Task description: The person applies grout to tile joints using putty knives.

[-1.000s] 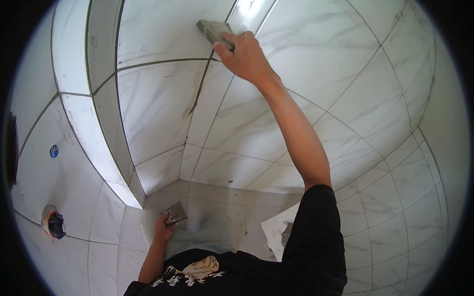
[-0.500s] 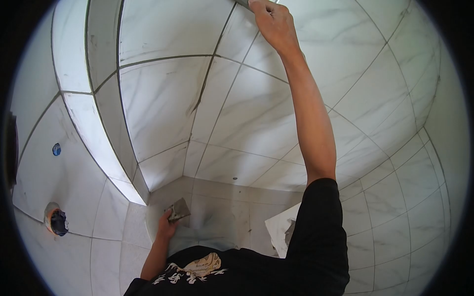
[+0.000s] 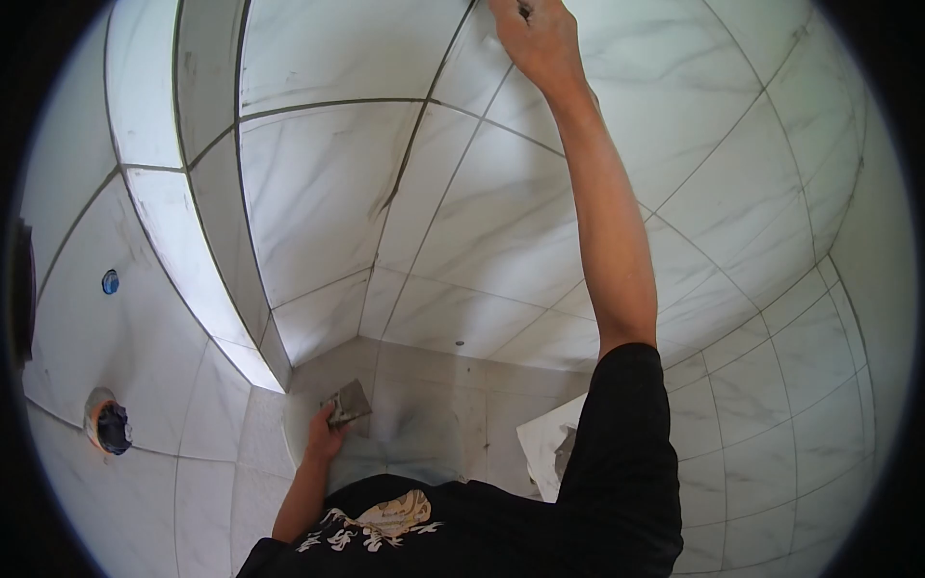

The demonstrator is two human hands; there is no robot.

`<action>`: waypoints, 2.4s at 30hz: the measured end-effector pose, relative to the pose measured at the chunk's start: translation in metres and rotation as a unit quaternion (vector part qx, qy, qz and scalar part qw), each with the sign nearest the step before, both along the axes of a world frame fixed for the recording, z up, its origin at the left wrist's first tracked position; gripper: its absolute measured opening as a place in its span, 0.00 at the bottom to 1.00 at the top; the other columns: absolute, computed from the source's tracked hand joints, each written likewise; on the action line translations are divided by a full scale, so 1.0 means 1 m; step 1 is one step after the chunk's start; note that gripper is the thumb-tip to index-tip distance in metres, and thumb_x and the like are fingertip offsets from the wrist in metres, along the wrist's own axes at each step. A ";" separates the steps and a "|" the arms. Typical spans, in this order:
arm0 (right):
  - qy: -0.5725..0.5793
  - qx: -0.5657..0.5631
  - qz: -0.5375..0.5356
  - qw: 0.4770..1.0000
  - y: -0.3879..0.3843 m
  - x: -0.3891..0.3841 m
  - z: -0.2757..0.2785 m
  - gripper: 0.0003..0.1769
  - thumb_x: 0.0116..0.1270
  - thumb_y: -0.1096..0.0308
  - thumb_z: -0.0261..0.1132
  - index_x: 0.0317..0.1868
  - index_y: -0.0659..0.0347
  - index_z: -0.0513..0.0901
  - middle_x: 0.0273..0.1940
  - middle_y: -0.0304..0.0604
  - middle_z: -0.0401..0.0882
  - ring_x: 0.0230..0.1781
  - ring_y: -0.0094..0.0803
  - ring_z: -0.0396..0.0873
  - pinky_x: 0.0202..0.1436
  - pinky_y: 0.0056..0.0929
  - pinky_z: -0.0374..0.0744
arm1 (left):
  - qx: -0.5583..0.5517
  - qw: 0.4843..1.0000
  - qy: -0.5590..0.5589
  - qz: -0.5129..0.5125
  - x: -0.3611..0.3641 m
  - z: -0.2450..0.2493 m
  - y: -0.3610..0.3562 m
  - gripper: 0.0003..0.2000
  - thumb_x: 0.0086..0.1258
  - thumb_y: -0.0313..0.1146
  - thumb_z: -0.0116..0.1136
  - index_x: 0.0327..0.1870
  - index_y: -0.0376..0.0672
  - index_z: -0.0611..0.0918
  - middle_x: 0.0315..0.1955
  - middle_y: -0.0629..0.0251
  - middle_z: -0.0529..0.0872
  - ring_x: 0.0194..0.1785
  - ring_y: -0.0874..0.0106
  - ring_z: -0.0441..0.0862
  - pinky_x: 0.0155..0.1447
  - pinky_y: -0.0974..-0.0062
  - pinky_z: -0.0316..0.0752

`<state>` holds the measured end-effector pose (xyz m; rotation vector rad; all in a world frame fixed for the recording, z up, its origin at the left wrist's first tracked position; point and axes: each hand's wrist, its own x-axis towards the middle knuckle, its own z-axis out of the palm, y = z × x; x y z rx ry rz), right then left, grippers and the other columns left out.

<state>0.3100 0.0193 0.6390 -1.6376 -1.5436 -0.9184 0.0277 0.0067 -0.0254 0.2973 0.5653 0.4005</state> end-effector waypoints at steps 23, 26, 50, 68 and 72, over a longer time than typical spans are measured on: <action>-0.140 0.076 0.009 0.987 0.012 0.016 0.005 0.16 0.70 0.63 0.56 0.37 0.69 0.81 0.23 0.58 0.72 0.25 0.44 0.74 0.33 0.41 0.71 | -0.003 1.000 0.015 0.011 -0.001 -0.001 -0.001 0.13 0.75 0.37 0.55 0.54 0.41 0.79 0.43 0.65 0.87 0.44 0.68 0.87 0.42 0.66 0.86; -0.082 -0.017 -0.047 0.995 0.007 0.009 -0.018 0.16 0.70 0.62 0.56 0.39 0.68 0.83 0.32 0.61 0.80 0.36 0.53 0.77 0.43 0.44 0.75 | 0.005 1.000 0.007 -0.005 0.002 -0.015 0.001 0.14 0.75 0.37 0.55 0.55 0.41 0.79 0.44 0.64 0.87 0.45 0.68 0.86 0.45 0.65 0.85; 0.042 -0.089 -0.034 0.995 -0.017 0.002 -0.196 0.25 0.72 0.57 0.61 0.60 0.70 0.79 0.55 0.72 0.71 0.57 0.60 0.73 0.58 0.46 0.76 | 0.021 0.999 0.006 -0.027 0.001 0.003 0.001 0.14 0.77 0.37 0.51 0.55 0.38 0.79 0.43 0.62 0.88 0.42 0.70 0.89 0.41 0.70 0.89; 0.010 -0.076 -0.026 0.997 -0.011 0.009 -0.258 0.24 0.70 0.60 0.63 0.60 0.67 0.78 0.57 0.73 0.68 0.57 0.63 0.71 0.56 0.48 0.78 | 0.020 0.999 0.022 -0.030 0.001 0.005 0.001 0.15 0.77 0.38 0.52 0.57 0.37 0.77 0.45 0.63 0.87 0.44 0.70 0.88 0.44 0.70 0.89; 0.000 -0.093 -0.033 0.995 -0.013 0.006 -0.300 0.24 0.69 0.63 0.64 0.61 0.67 0.76 0.57 0.74 0.67 0.55 0.66 0.72 0.55 0.49 0.79 | 0.038 0.998 0.031 -0.038 0.002 0.004 0.001 0.15 0.77 0.37 0.52 0.56 0.37 0.77 0.45 0.63 0.86 0.44 0.70 0.88 0.44 0.70 0.88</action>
